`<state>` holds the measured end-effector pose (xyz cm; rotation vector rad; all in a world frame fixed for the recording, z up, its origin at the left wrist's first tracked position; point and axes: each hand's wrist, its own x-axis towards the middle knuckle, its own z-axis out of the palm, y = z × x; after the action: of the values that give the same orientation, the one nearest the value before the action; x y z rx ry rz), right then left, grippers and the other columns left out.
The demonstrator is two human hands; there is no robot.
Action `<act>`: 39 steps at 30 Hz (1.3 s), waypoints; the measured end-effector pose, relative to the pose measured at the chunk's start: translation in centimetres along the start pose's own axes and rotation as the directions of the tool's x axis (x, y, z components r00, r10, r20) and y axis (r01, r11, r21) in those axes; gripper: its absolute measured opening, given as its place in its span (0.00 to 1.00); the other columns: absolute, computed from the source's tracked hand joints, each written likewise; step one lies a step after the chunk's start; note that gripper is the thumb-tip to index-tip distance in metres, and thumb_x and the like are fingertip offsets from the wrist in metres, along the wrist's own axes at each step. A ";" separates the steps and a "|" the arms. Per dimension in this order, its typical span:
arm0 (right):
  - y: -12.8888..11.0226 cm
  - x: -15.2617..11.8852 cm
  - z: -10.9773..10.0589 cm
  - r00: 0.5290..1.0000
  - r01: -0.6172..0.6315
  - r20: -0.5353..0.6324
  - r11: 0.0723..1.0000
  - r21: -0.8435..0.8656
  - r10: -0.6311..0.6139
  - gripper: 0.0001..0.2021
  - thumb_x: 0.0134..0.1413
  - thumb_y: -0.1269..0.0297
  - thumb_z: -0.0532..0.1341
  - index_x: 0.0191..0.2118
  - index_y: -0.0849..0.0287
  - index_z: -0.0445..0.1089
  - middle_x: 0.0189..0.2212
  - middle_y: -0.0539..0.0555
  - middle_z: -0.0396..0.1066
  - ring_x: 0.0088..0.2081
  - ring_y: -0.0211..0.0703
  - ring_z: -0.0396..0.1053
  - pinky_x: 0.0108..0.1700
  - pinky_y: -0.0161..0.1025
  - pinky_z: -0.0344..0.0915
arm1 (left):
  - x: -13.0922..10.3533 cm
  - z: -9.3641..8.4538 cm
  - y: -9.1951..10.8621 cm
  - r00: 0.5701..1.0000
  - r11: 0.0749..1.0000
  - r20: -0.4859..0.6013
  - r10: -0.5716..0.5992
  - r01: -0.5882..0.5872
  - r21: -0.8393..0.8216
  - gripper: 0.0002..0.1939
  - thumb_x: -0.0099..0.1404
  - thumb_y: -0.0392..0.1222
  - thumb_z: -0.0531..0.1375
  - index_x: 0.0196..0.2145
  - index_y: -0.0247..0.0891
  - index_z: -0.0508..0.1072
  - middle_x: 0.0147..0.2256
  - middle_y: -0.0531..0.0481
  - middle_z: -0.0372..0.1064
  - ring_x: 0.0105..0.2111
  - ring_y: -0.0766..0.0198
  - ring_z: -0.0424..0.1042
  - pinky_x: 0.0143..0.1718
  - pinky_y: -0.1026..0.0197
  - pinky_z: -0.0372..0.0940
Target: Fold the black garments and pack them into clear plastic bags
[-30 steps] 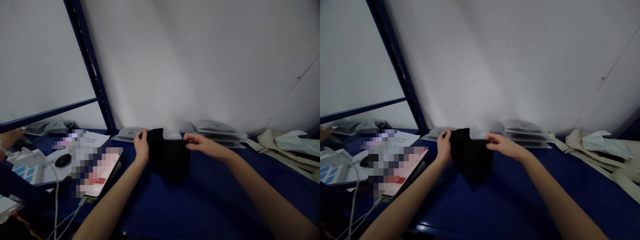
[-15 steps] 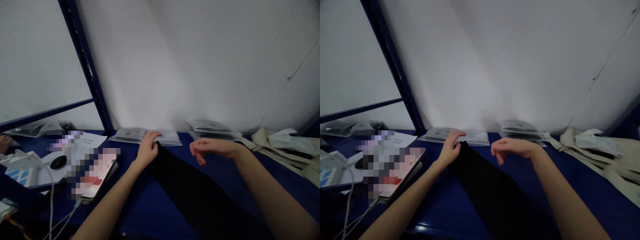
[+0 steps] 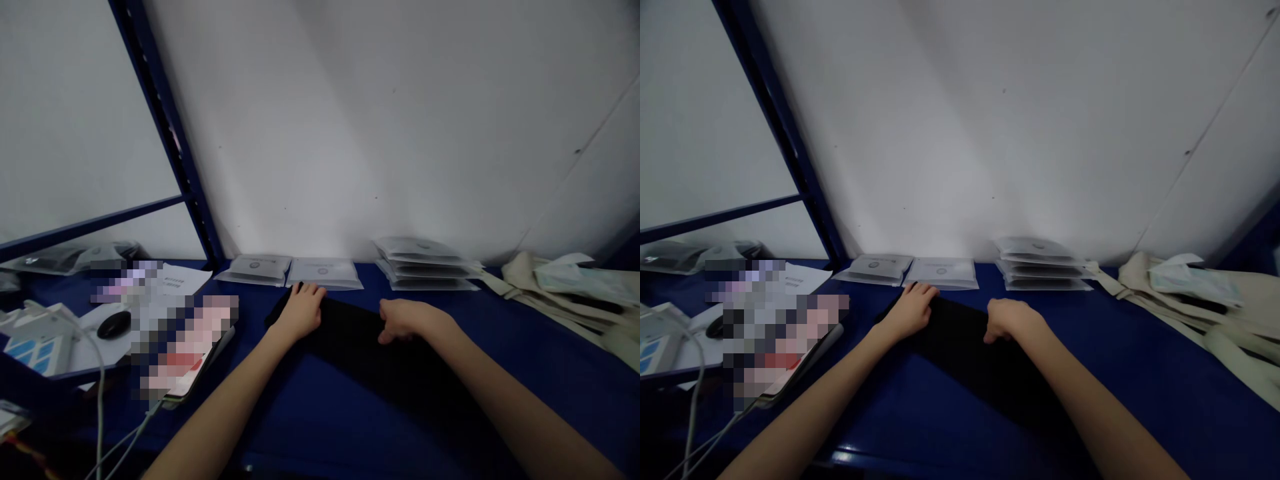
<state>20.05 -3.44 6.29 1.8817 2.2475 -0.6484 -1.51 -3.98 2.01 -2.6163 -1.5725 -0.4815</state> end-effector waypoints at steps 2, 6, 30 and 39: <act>0.4 0.5 -0.1 0.993 -0.011 -0.120 1.000 0.017 0.013 0.18 0.24 0.62 0.70 0.22 0.54 0.59 0.12 0.46 0.64 0.14 0.41 0.64 0.19 0.39 0.59 | 0.0 0.2 -0.5 0.996 0.992 -0.009 -0.091 0.091 0.083 0.17 0.57 0.29 0.49 0.43 0.35 0.67 0.44 0.39 0.65 0.48 0.51 0.62 0.53 0.46 0.51; 0.5 0.8 -0.4 0.995 -0.032 -0.088 0.998 0.051 0.037 0.16 0.30 0.65 0.68 0.24 0.53 0.58 0.13 0.47 0.64 0.16 0.43 0.65 0.20 0.40 0.59 | -0.1 0.3 -1.2 0.983 0.968 -0.049 -0.177 0.183 0.171 0.14 0.58 0.31 0.49 0.41 0.34 0.68 0.44 0.38 0.65 0.48 0.50 0.62 0.51 0.45 0.52; 6.0 -3.8 -6.0 0.505 0.489 0.238 0.502 0.713 -0.830 0.30 0.46 0.36 0.53 0.29 0.63 0.72 0.08 0.43 0.55 0.09 0.26 0.42 0.13 0.30 0.41 | -2.1 -6.8 -2.4 0.707 0.119 0.402 0.582 0.415 -0.902 0.33 0.46 0.72 0.51 0.26 0.35 0.68 0.20 0.44 0.70 0.16 0.59 0.68 0.18 0.59 0.61; 1.4 -1.0 -3.4 0.958 0.271 0.051 0.950 0.153 -0.281 0.12 0.48 0.55 0.60 0.28 0.59 0.72 0.25 0.50 0.69 0.27 0.36 0.63 0.29 0.34 0.55 | -0.3 -2.4 -1.1 0.906 0.907 0.360 -0.224 0.329 -0.264 0.11 0.58 0.46 0.53 0.26 0.37 0.68 0.27 0.48 0.70 0.26 0.63 0.68 0.27 0.62 0.59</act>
<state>22.15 -2.76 9.42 1.5811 2.5005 -0.9274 -3.18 -4.21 4.10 -2.8284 -2.1639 -0.3592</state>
